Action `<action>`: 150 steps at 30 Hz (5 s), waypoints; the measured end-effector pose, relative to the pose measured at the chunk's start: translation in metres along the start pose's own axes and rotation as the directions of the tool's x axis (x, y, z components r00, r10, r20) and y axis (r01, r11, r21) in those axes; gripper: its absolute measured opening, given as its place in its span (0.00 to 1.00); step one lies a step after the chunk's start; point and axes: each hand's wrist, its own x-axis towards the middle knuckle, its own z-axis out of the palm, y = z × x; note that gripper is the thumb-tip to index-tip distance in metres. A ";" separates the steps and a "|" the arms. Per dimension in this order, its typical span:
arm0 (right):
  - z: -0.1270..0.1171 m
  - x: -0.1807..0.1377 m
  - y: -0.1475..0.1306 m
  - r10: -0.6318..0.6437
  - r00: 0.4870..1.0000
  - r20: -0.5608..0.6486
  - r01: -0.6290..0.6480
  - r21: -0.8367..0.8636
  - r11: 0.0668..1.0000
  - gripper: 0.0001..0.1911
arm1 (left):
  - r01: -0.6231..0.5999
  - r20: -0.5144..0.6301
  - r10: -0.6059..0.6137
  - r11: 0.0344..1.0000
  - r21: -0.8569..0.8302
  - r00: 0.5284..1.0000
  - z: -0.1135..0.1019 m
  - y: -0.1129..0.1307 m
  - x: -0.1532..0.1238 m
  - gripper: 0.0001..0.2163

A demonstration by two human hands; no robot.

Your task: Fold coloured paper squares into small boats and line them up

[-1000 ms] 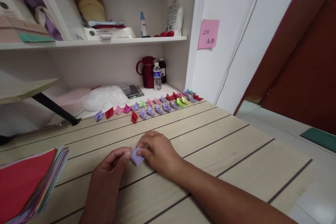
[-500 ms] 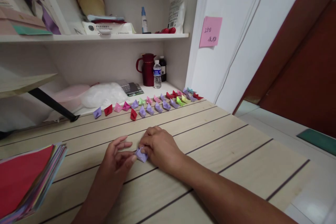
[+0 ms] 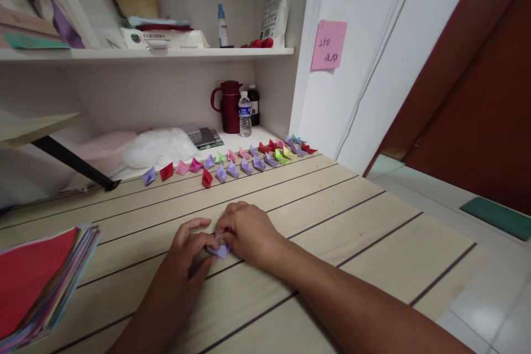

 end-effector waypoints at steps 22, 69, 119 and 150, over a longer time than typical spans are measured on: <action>-0.002 0.003 -0.002 0.090 0.995 0.053 -0.096 0.120 0.988 0.06 | -0.143 0.018 0.144 0.945 0.295 0.989 -0.008 -0.001 0.004 0.11; -0.005 0.002 0.000 0.028 0.995 0.098 -0.032 0.044 0.999 0.07 | -0.186 -0.063 0.229 0.900 0.394 0.971 0.001 0.004 0.003 0.08; -0.011 0.000 -0.002 0.080 0.978 0.195 -0.130 0.257 0.958 0.08 | 0.025 -0.037 -0.020 0.986 0.168 0.999 0.004 0.000 0.001 0.06; -0.006 0.004 0.002 0.189 0.962 0.199 -0.254 0.386 0.887 0.10 | 0.288 -0.129 -0.307 0.946 -0.147 0.943 -0.008 0.005 0.001 0.04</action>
